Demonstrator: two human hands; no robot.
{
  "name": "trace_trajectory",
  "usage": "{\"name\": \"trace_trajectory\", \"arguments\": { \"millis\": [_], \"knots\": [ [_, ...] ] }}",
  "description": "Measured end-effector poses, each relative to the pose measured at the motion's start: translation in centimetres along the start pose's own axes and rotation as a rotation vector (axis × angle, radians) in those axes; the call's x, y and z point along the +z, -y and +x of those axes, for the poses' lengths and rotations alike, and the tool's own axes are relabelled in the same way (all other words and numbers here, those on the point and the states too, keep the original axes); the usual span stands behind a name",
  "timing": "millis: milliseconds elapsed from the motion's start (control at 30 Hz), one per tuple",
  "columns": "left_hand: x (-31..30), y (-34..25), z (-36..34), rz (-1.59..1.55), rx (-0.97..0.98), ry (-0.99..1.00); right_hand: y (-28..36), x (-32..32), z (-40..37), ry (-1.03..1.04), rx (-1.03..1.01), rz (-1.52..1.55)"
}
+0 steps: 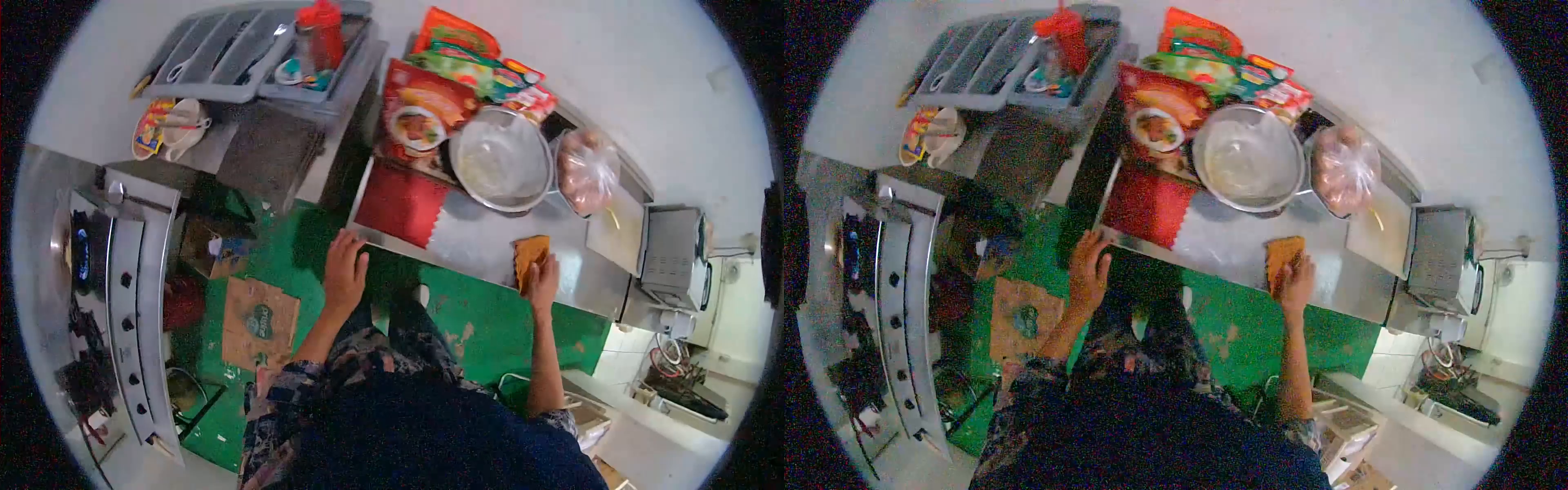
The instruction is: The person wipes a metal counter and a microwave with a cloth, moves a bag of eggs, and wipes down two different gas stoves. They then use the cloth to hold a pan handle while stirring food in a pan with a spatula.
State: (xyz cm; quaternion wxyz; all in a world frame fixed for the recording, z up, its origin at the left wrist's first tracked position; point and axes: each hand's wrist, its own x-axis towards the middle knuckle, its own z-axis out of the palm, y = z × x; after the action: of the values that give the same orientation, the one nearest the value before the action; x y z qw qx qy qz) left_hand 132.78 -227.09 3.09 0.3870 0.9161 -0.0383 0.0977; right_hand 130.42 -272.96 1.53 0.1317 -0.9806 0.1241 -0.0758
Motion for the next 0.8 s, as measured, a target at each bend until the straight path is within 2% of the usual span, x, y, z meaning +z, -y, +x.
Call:
{"name": "trace_trajectory", "arguments": {
  "millis": [67,100,133,233,300,367,433,467,533,600,667,700,733,800],
  "knots": [
    [2.3,-2.5,1.3,0.066,0.099,0.064,0.3,1.9,0.1,-0.034,-0.048,-0.068],
    [3.6,-3.5,1.8,0.090,0.110,0.069,0.8,2.7,-0.1,-0.060,-0.096,-0.156],
    [5.1,-4.0,2.3,0.151,0.092,0.061,0.9,2.4,0.4,-0.034,-0.121,-0.105],
    [8.8,-4.9,3.5,0.262,0.065,0.060,0.7,3.3,3.1,-0.085,-0.038,-0.172],
    [9.8,-5.1,3.5,0.546,0.024,0.074,3.5,5.1,3.2,-0.271,-0.011,-0.068],
    [10.2,-4.7,3.6,0.559,0.010,0.106,11.9,-1.2,3.5,0.045,-0.045,0.520],
    [10.4,-4.7,3.5,0.612,0.008,0.102,14.1,2.2,2.1,0.289,-0.260,0.049],
    [10.5,-4.7,3.8,0.607,0.023,0.106,12.6,3.3,2.1,0.281,-0.246,0.048],
    [10.5,-4.7,3.6,0.621,-0.002,0.121,10.4,4.4,1.6,0.007,-0.669,0.191],
    [10.6,-4.5,3.5,0.615,-0.001,0.131,5.0,2.4,3.0,0.095,-0.566,0.158],
    [10.6,-4.6,3.5,0.599,-0.027,0.134,0.5,-4.2,7.1,0.741,0.242,0.181],
    [10.7,-4.8,3.5,0.599,-0.033,0.130,-8.0,-0.6,4.3,0.103,-0.310,0.446],
    [10.7,-4.8,3.7,0.601,-0.012,0.131,-12.5,-0.4,3.0,-0.028,-0.164,0.367],
    [10.2,-4.8,3.6,0.621,-0.012,0.125,-16.9,-2.7,2.3,-0.243,-0.200,0.185]
  ]
}}
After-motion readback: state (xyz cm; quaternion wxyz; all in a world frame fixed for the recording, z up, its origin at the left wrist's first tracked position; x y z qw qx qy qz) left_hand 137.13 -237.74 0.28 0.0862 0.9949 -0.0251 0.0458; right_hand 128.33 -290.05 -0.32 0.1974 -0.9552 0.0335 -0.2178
